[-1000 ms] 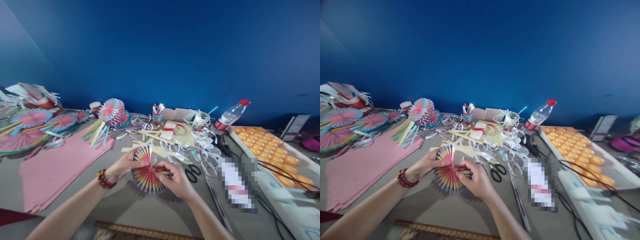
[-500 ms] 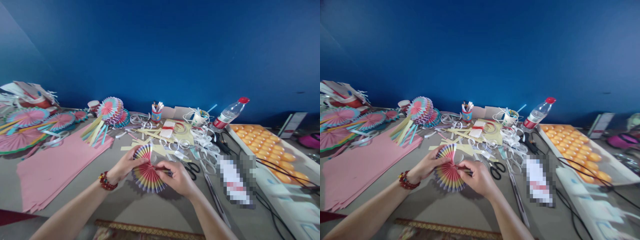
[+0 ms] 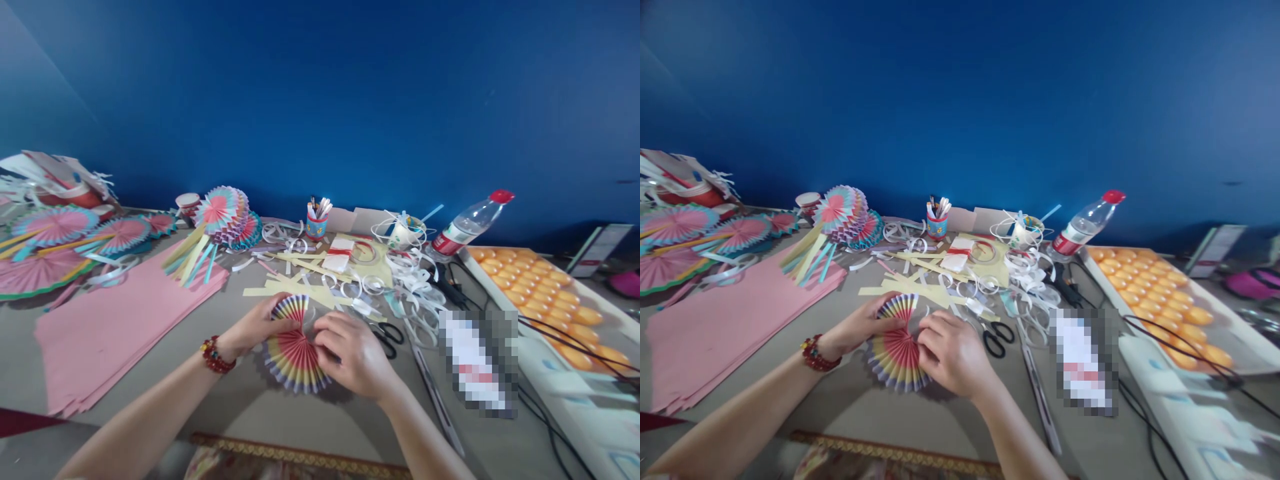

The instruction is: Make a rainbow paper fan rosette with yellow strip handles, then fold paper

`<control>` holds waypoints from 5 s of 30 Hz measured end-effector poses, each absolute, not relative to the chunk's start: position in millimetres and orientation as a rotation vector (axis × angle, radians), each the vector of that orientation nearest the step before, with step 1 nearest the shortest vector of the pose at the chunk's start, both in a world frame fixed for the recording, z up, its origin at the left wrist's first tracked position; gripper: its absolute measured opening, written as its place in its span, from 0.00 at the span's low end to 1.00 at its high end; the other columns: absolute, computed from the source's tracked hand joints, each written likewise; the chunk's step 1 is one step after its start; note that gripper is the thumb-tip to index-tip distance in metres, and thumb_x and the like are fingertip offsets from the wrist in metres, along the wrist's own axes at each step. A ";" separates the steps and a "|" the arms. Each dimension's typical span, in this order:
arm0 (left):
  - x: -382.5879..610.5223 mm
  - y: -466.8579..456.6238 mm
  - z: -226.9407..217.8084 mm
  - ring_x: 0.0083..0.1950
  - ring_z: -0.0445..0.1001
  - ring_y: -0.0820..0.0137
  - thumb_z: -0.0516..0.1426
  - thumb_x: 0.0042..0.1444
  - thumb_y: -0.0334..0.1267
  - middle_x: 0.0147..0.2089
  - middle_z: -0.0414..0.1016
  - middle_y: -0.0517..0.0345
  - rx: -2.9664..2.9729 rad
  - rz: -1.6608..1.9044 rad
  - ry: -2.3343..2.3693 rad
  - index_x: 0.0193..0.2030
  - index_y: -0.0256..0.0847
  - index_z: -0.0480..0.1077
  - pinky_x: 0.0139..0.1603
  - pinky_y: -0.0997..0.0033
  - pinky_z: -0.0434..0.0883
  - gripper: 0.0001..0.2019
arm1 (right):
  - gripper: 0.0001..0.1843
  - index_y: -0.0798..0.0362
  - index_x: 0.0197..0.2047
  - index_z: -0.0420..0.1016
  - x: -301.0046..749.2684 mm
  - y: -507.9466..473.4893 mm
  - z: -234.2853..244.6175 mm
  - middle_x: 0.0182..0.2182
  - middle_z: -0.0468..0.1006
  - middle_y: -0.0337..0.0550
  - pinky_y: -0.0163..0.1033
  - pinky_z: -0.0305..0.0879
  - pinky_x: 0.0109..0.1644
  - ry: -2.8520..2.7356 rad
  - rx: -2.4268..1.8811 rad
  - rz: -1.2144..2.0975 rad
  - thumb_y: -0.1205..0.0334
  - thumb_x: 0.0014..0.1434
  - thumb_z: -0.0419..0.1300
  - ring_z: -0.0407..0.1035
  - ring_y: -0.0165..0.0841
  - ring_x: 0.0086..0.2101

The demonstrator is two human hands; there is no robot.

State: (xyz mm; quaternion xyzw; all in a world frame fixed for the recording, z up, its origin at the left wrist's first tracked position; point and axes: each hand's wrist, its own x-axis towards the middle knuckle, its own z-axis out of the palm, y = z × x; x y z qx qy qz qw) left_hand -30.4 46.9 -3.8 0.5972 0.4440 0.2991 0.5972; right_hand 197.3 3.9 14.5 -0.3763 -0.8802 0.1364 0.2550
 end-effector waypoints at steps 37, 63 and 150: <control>-37.0 -21.1 -25.0 0.61 0.67 0.57 0.55 0.60 0.33 0.56 0.70 0.43 2.493 0.770 1.257 0.55 0.38 0.61 0.60 0.55 0.67 0.16 | 0.24 0.55 0.57 0.69 169.9 5.2 2.7 0.62 0.68 0.49 0.49 0.63 0.60 -2.630 -1.214 0.604 0.62 0.58 0.60 0.63 0.45 0.57; -80.2 -1.9 -11.8 0.57 0.70 0.62 0.51 0.63 0.32 0.53 0.72 0.48 2.511 0.578 0.953 0.50 0.41 0.64 0.65 0.55 0.63 0.09 | 0.04 0.53 0.37 0.74 143.8 55.9 -12.9 0.40 0.77 0.46 0.42 0.59 0.45 -2.858 -0.646 0.307 0.69 0.59 0.60 0.63 0.38 0.41; -85.3 -0.2 -16.3 0.62 0.65 0.61 0.50 0.63 0.33 0.61 0.67 0.51 2.502 0.467 1.019 0.61 0.46 0.66 0.65 0.57 0.59 0.19 | 0.05 0.51 0.30 0.73 125.2 -13.5 -10.0 0.30 0.78 0.42 0.40 0.55 0.37 -2.671 -1.420 0.312 0.62 0.58 0.60 0.71 0.36 0.33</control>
